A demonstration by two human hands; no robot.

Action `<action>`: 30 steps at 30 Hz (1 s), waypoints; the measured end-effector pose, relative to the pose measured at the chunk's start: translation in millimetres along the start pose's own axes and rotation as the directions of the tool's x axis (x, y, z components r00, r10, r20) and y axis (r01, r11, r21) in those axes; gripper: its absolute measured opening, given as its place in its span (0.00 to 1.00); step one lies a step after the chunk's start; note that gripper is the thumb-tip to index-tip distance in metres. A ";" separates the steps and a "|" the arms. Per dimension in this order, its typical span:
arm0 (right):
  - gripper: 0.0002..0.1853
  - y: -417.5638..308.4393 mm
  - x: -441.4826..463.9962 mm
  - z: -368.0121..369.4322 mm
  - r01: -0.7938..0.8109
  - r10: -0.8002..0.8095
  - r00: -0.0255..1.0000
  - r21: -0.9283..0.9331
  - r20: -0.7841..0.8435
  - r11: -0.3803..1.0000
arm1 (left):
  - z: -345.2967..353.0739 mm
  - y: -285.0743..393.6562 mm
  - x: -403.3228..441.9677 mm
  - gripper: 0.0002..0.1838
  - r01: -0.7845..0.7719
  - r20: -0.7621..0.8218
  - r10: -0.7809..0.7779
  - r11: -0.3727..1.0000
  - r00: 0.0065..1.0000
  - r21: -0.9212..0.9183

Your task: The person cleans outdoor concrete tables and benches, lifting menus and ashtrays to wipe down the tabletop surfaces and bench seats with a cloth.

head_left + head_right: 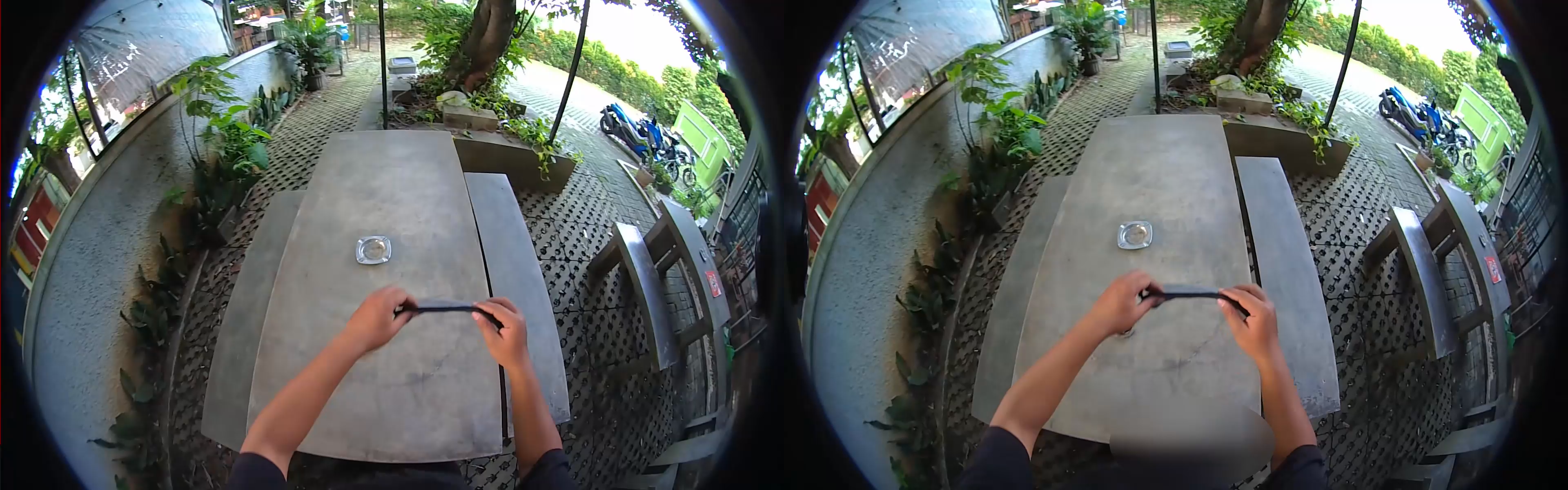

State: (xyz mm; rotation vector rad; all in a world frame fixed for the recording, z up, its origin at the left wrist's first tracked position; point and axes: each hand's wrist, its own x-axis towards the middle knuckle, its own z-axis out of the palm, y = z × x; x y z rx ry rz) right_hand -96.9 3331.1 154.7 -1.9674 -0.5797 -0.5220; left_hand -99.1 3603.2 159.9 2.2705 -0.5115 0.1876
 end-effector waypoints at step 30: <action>0.37 254.9 162.3 301.4 -0.284 0.532 0.847 -0.861 -0.019 0.422 | -34.3 -238.5 -78.3 0.21 0.456 -0.203 -0.907 0.367 0.370 -0.811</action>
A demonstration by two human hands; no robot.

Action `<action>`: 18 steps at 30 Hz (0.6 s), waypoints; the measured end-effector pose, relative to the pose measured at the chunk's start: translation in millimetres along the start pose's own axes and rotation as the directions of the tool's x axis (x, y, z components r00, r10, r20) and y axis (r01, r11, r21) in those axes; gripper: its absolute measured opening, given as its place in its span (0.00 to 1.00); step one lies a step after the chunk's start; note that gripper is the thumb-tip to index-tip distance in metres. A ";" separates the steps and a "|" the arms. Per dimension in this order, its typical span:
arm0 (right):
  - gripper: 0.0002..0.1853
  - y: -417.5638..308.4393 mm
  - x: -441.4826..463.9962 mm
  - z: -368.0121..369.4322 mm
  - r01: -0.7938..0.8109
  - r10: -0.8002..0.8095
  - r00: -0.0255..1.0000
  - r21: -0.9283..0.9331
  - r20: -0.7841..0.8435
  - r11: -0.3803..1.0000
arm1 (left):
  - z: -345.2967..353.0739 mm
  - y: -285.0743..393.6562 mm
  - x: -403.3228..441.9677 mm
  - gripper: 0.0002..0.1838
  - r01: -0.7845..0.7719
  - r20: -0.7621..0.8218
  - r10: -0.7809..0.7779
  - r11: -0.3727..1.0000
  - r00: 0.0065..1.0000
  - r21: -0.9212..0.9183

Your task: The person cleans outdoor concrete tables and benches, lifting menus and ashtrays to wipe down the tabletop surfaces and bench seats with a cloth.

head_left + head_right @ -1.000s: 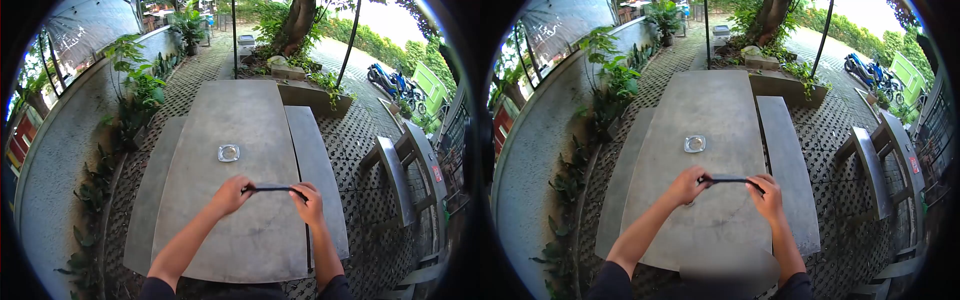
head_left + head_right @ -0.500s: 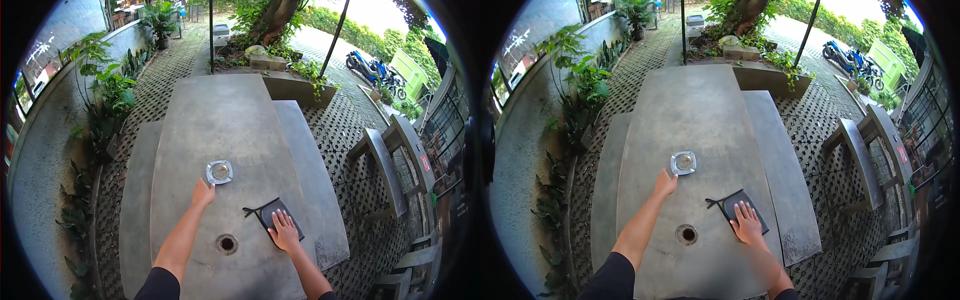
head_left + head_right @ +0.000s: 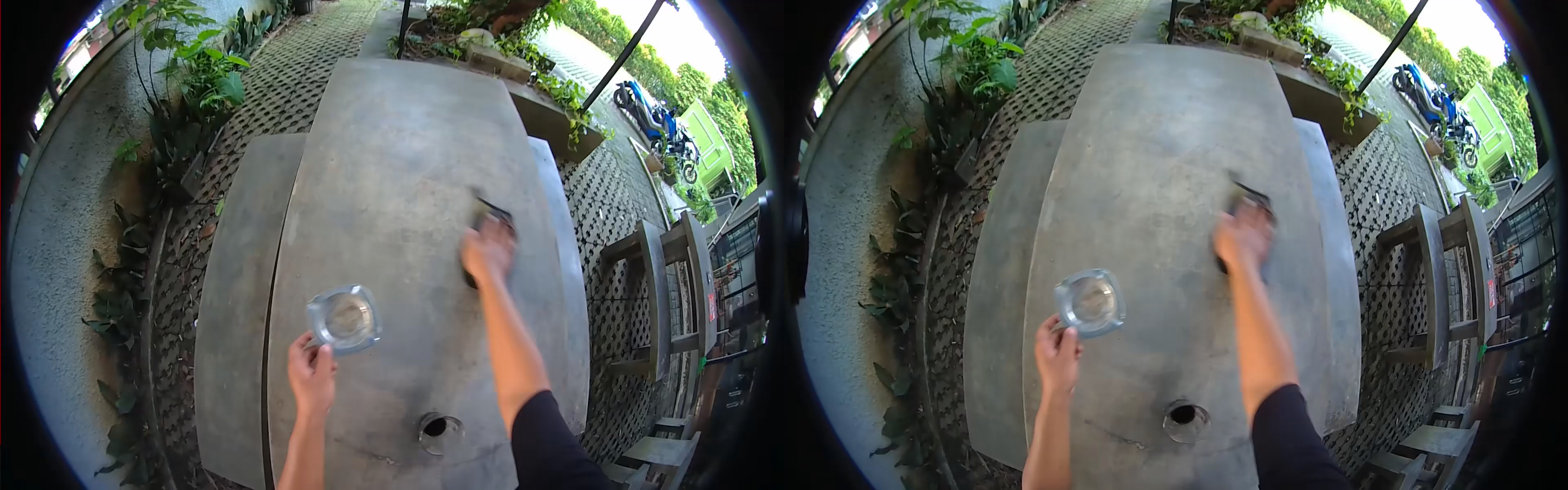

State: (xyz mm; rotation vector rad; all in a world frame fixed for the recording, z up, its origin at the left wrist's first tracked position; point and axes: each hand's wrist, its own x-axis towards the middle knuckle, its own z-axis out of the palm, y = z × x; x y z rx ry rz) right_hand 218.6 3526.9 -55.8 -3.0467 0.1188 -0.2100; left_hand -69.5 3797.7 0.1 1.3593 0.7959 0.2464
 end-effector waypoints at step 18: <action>0.37 173.8 -86.5 -9.3 -0.231 0.229 0.972 -0.050 -0.048 0.972 | 11.3 71.9 41.2 0.19 -0.156 0.115 0.164 0.985 0.980 -0.072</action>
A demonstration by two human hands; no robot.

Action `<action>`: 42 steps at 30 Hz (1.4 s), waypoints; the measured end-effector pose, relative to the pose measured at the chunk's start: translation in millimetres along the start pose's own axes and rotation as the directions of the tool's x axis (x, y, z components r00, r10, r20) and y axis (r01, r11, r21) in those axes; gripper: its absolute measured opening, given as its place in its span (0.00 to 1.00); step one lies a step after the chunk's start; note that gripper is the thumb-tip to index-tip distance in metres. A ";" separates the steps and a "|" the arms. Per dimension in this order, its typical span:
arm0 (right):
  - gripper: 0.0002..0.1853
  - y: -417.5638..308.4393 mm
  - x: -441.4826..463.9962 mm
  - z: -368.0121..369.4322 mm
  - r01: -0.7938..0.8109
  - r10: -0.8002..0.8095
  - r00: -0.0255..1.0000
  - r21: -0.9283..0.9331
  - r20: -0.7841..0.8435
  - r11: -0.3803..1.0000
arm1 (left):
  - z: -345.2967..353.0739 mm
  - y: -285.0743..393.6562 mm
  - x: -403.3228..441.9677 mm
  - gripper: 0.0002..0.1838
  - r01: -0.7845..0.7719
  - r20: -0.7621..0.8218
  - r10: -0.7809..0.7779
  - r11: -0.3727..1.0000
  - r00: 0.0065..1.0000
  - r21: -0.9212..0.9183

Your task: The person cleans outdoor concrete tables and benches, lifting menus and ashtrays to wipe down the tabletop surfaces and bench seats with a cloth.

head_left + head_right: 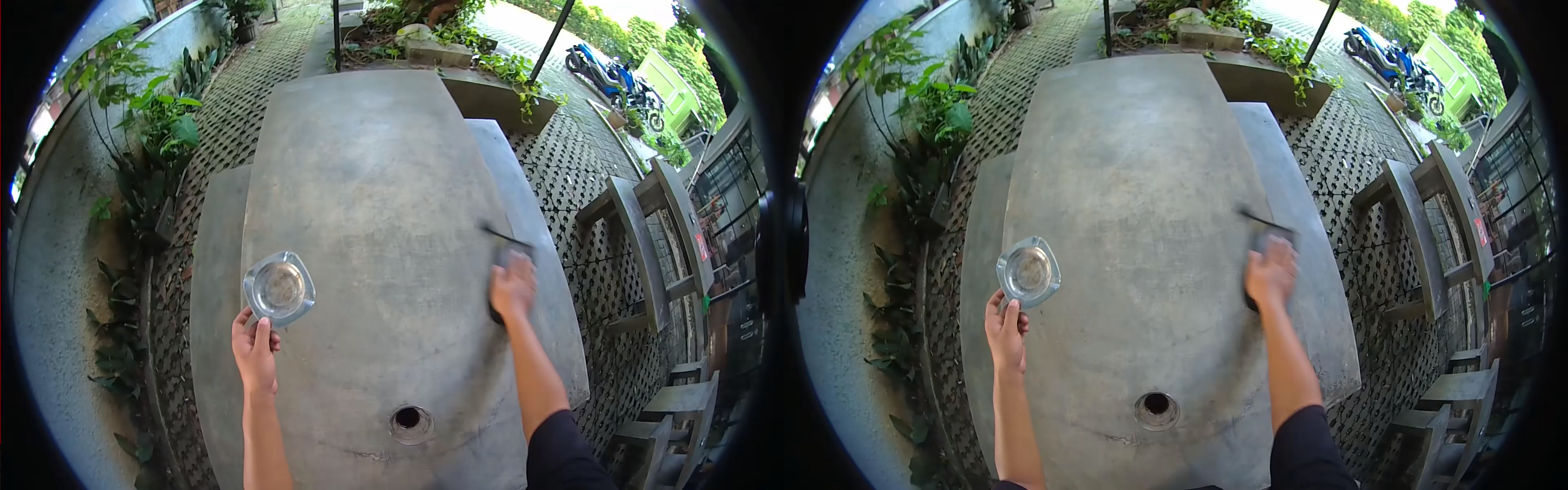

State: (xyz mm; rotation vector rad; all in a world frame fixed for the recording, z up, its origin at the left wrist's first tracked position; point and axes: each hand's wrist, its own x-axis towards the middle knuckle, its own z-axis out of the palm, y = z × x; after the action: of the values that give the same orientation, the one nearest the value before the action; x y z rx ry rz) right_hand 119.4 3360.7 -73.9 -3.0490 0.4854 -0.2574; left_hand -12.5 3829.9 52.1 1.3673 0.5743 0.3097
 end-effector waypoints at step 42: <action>0.30 26.5 -182.7 -62.7 0.236 -0.247 0.968 0.182 0.040 0.954 | 72.8 -68.5 14.3 0.30 -0.416 0.557 -0.019 0.644 0.830 0.642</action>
State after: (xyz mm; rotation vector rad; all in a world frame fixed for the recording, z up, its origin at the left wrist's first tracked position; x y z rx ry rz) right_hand -70.5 3391.4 -42.5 -2.9272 0.0779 -0.2009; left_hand 31.4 3764.0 -10.6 2.2438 0.0421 -0.1673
